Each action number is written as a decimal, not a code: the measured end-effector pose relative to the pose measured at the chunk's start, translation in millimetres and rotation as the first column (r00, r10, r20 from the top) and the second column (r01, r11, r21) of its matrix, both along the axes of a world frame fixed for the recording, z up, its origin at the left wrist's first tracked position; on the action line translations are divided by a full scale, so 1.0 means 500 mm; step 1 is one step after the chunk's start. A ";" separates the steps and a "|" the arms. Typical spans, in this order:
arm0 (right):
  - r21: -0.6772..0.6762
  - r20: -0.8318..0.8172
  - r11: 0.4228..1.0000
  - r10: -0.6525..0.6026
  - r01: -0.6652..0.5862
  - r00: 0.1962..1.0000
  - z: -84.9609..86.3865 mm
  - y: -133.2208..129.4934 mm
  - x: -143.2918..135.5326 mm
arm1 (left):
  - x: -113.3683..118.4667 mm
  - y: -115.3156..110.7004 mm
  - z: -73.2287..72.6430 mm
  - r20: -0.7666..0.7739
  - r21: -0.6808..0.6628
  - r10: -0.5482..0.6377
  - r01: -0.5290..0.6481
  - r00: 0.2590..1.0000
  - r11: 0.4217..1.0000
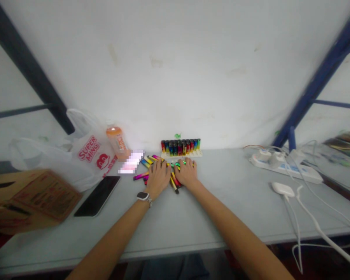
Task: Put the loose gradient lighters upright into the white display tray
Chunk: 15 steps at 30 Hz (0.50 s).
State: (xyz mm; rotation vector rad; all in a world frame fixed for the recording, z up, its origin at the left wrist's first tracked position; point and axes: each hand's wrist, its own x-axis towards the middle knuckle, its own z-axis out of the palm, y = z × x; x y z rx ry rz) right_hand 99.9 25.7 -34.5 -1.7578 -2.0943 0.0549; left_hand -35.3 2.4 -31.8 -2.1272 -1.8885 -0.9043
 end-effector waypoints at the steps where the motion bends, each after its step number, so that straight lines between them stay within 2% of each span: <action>1: 0.009 -0.008 1.000 0.013 -0.013 1.000 0.004 0.005 0.000 | 0.001 0.006 0.003 0.028 0.014 -0.013 0.013 1.000 1.000; 4: 0.058 -0.006 0.995 0.078 -0.078 0.997 0.016 0.010 0.021 | -0.012 0.019 0.012 0.157 0.035 -0.078 0.073 0.985 0.997; 8: 0.067 0.106 0.972 0.217 -0.225 0.970 0.045 0.018 0.047 | -0.034 0.022 0.021 0.299 0.086 -0.163 0.144 0.940 0.986; 13: -0.025 0.262 0.951 0.303 -0.307 0.916 0.082 0.053 0.030 | -0.046 0.013 0.026 0.356 0.157 -0.243 0.198 0.902 0.967; 15: -0.037 0.251 0.943 0.330 -0.332 0.910 0.084 0.062 0.019 | -0.053 0.009 0.026 0.384 0.169 -0.247 0.195 0.890 0.966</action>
